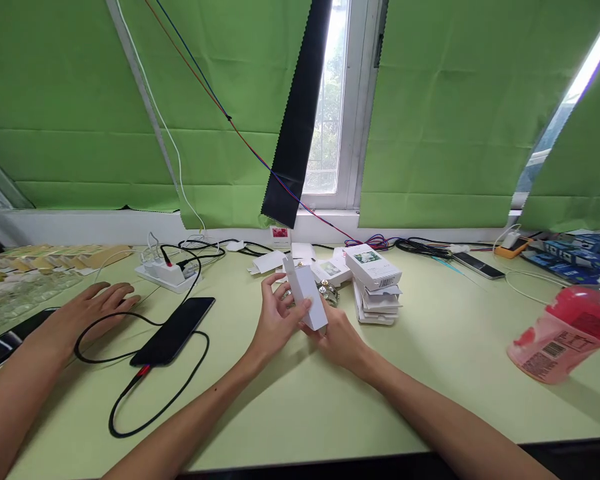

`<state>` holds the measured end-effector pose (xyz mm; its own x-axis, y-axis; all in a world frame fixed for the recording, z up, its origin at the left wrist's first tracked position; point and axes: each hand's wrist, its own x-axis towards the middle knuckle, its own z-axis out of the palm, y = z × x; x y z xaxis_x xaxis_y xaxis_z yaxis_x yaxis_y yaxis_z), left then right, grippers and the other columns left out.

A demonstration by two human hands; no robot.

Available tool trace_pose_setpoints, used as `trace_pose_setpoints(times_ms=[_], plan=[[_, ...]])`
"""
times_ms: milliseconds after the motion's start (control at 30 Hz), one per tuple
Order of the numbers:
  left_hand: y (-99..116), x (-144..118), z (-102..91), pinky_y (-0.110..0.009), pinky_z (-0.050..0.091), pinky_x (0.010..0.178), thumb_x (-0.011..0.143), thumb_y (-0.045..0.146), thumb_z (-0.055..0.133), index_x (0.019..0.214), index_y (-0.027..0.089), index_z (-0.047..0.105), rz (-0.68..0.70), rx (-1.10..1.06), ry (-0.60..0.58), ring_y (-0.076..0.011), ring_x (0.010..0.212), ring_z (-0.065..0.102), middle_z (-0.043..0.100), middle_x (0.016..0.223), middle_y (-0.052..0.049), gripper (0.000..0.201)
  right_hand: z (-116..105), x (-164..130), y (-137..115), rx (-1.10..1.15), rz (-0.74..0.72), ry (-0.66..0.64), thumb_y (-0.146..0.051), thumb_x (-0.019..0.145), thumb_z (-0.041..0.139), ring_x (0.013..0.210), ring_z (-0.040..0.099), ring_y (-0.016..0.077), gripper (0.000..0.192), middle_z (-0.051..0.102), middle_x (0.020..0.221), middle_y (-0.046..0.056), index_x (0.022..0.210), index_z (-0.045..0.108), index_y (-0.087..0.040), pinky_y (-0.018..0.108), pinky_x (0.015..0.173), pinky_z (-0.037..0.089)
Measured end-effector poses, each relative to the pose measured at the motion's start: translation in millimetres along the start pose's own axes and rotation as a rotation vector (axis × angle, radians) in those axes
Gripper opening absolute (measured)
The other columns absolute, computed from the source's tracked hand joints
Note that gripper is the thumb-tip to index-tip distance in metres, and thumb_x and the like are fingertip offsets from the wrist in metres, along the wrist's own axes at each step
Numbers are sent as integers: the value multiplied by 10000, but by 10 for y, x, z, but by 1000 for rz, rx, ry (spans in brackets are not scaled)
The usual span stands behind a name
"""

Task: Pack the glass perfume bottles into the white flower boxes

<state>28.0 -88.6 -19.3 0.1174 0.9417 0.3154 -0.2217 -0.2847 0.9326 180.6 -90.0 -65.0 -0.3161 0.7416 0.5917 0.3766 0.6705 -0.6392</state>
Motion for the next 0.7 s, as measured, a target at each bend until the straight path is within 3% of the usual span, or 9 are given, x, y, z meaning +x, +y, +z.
trace_pose_setpoints(times_ms=[200,333,533,700], plan=[[-25,9,-8,-329,626,738,766,452,845,1232,299,306,-4,25,-20,-250,1078,726,616,1282,-87,729,-9,2,17,-28,-13,3,-275,979,574,829,728,226,218,772,1042,99,1184,570,-201,294,728,556],[-41,15,-38,-312,626,699,801,459,826,1260,303,293,-32,43,-56,-278,1129,718,622,1329,-117,720,-33,5,13,-76,7,7,-259,974,584,843,737,230,267,782,1059,103,1235,574,-206,295,733,562],[-70,1,-48,-385,639,869,804,449,836,1345,271,332,-46,69,-134,-261,1124,725,626,1364,-137,761,-78,12,3,-186,85,-18,-134,881,585,695,713,228,495,797,904,67,1372,540,-183,268,618,512],[-87,-39,-22,-424,627,940,797,435,837,1400,240,434,-46,192,-176,-287,1172,701,621,1384,-150,751,-112,15,15,-237,110,-13,-68,790,576,724,744,255,831,807,872,31,1582,374,-220,284,650,553]])
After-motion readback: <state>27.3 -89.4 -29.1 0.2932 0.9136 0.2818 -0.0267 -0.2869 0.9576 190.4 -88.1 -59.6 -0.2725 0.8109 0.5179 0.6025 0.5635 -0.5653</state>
